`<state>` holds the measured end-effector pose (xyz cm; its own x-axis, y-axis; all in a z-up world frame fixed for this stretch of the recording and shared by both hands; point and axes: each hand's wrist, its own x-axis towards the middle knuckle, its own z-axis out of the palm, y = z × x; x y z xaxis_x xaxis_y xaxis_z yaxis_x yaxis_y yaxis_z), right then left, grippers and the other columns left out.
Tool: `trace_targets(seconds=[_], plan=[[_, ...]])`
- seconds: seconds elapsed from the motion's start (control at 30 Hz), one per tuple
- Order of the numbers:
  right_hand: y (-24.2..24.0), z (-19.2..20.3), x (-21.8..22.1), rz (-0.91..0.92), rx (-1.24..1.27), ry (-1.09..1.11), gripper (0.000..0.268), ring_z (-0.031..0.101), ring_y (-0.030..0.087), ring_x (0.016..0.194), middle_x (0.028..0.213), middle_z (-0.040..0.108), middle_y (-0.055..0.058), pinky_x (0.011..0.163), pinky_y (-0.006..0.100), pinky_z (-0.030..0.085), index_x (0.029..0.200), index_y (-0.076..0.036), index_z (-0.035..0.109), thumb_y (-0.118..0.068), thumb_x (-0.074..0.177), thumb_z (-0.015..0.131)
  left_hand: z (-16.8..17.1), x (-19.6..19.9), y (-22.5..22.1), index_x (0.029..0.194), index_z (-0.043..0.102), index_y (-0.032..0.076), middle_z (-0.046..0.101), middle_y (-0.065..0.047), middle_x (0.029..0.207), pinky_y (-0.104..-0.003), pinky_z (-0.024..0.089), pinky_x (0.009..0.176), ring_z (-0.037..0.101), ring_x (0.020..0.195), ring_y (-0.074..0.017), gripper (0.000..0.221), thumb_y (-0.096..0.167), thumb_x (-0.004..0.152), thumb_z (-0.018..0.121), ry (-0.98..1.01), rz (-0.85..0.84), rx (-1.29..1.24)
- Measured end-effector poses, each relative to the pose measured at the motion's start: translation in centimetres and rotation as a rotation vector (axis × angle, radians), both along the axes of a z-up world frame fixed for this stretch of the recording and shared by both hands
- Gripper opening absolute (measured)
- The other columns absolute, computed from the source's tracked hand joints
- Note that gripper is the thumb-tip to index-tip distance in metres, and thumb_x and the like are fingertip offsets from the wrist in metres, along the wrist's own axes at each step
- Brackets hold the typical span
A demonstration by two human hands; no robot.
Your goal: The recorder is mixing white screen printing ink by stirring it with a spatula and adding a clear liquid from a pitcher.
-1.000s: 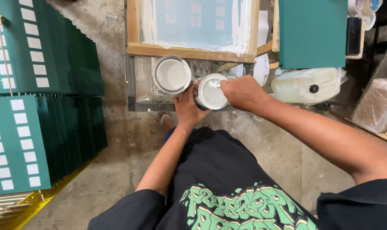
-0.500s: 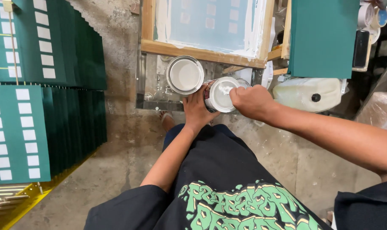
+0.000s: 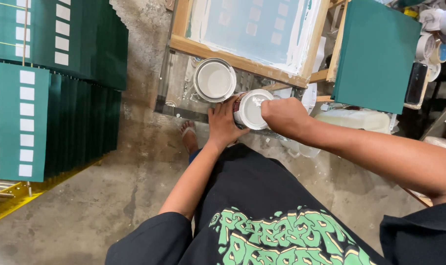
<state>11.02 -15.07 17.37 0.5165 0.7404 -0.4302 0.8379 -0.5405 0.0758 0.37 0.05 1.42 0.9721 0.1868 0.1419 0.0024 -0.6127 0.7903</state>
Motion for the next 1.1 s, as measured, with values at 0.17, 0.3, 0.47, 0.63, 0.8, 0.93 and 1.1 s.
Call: trace_targets(seconds=[0.17, 0.3, 0.47, 0.63, 0.8, 0.93, 1.1], plan=[[1.9, 1.3, 2.2, -0.093, -0.157, 0.207, 0.012, 0.069, 0.040, 0.070, 0.075, 0.070, 0.018, 0.059, 0.052, 0.055, 0.075, -0.005, 0.070, -0.013, 0.082, 0.065, 0.2, 0.1, -0.1, 0.146, 0.046, 0.015, 0.060, -0.005, 0.137, -0.049, 0.035, 0.098, 0.053, 0.125, -0.0265, 0.111, 0.048, 0.050, 0.093, -0.025, -0.005, 0.035], [0.6, 1.9, 0.4, -0.117, 0.060, 0.183, 0.018, 0.070, 0.042, 0.067, 0.072, 0.072, 0.020, 0.059, 0.054, 0.055, 0.085, -0.001, 0.070, -0.017, 0.091, 0.064, 0.0, 0.3, 0.0, 0.146, 0.047, 0.016, 0.061, -0.004, 0.136, -0.049, 0.036, 0.097, 0.055, 0.120, -0.0256, 0.112, 0.048, 0.050, 0.093, -0.002, -0.010, 0.049], [0.9, 0.5, -0.5, -0.047, -0.098, 0.109, 0.010, 0.071, 0.039, 0.073, 0.080, 0.072, 0.018, 0.060, 0.050, 0.057, 0.083, -0.001, 0.070, -0.009, 0.084, 0.063, 0.0, 0.2, -0.3, 0.146, 0.047, 0.014, 0.061, -0.005, 0.136, -0.050, 0.036, 0.097, 0.056, 0.122, -0.0263, 0.112, 0.049, 0.050, 0.093, -0.037, -0.009, 0.074], [1.3, 0.7, 2.4, -0.179, -0.190, 0.337, 0.007, 0.071, 0.040, 0.074, 0.080, 0.070, 0.021, 0.061, 0.052, 0.058, 0.075, -0.001, 0.070, -0.007, 0.072, 0.068, -0.3, 0.8, -0.6, 0.144, 0.048, 0.012, 0.061, -0.006, 0.137, -0.049, 0.036, 0.096, 0.056, 0.121, -0.0258, 0.110, 0.049, 0.050, 0.092, -0.046, -0.039, 0.065], [-1.3, -1.1, -0.6, -0.065, 0.122, 0.056, 0.012, 0.073, 0.037, 0.070, 0.078, 0.072, 0.019, 0.057, 0.050, 0.057, 0.086, 0.000, 0.071, -0.009, 0.087, 0.065, -1.4, 0.4, -0.6, 0.145, 0.049, 0.009, 0.061, -0.008, 0.137, -0.049, 0.037, 0.099, 0.057, 0.119, -0.0279, 0.112, 0.053, 0.052, 0.094, -0.067, -0.023, 0.074], [1.2, 0.6, 0.1, -0.069, -0.062, 0.100, 0.009, 0.074, 0.038, 0.073, 0.079, 0.072, 0.019, 0.061, 0.049, 0.059, 0.079, -0.004, 0.073, -0.009, 0.080, 0.066, -1.4, 0.7, -0.7, 0.143, 0.050, 0.009, 0.062, -0.008, 0.138, -0.048, 0.037, 0.103, 0.057, 0.122, -0.0287, 0.109, 0.053, 0.053, 0.095, -0.141, -0.002, 0.074], [1.1, 1.3, 2.0, -0.249, 0.107, 0.371, 0.020, 0.070, 0.044, 0.071, 0.075, 0.071, 0.023, 0.062, 0.052, 0.055, 0.075, -0.001, 0.073, -0.017, 0.085, 0.068, -1.4, 0.8, -0.5, 0.143, 0.051, 0.010, 0.063, -0.007, 0.133, -0.047, 0.038, 0.104, 0.058, 0.124, -0.0269, 0.107, 0.055, 0.056, 0.095, -0.142, -0.008, 0.088]])
